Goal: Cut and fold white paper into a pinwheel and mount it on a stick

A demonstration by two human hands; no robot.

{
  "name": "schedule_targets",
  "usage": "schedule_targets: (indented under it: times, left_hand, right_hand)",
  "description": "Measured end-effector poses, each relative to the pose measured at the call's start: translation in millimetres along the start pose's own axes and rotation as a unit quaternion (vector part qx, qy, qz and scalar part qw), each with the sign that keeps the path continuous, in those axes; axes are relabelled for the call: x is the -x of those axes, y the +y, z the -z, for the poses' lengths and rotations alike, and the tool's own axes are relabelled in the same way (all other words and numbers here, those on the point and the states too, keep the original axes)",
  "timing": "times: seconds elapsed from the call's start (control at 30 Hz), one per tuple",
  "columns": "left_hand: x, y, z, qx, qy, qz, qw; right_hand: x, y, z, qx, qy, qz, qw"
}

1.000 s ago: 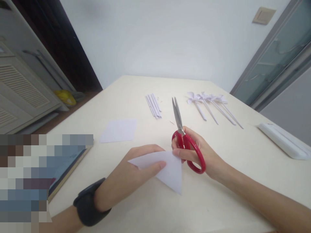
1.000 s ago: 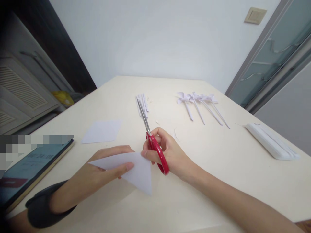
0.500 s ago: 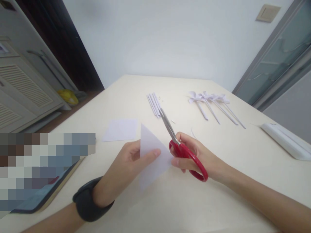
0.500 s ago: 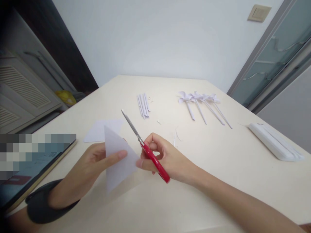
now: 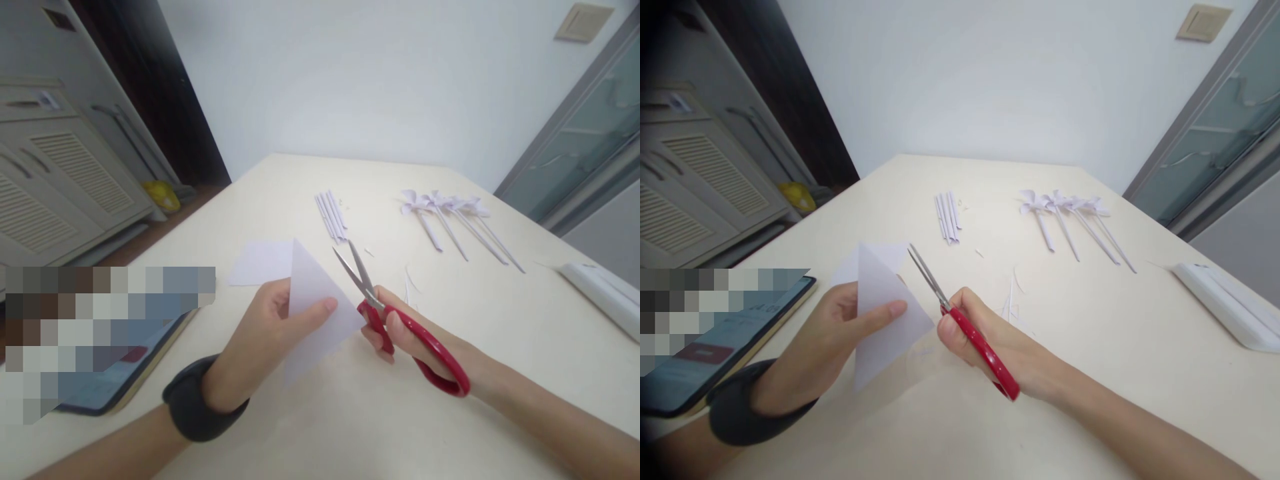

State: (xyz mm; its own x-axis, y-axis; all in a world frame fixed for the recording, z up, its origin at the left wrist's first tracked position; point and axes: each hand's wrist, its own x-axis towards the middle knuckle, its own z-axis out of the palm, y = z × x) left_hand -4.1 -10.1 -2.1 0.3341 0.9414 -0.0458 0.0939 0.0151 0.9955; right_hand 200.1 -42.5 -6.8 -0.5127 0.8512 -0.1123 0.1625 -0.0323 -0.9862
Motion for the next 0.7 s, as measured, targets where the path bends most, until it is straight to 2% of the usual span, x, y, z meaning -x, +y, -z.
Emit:
schedule_targets:
  times: [0.17, 0.37, 0.7]
  left_hand:
    - [0.4, 0.7, -0.2, 0.003, 0.003, 0.000, 1.000]
    - [0.3, 2.1, 0.2, -0.009, 0.002, 0.019, 1.000]
    - [0.4, 3.4, -1.3, -0.004, 0.003, 0.032, 0.999]
  right_hand:
    - [-1.2, 2.9, -4.2, -0.013, -0.057, -0.013, 0.998]
    - [-2.1, 4.8, -6.7, -0.032, -0.045, -0.004, 0.998]
    - [-2.3, -2.4, -9.7, -0.018, -0.028, -0.041, 0.999]
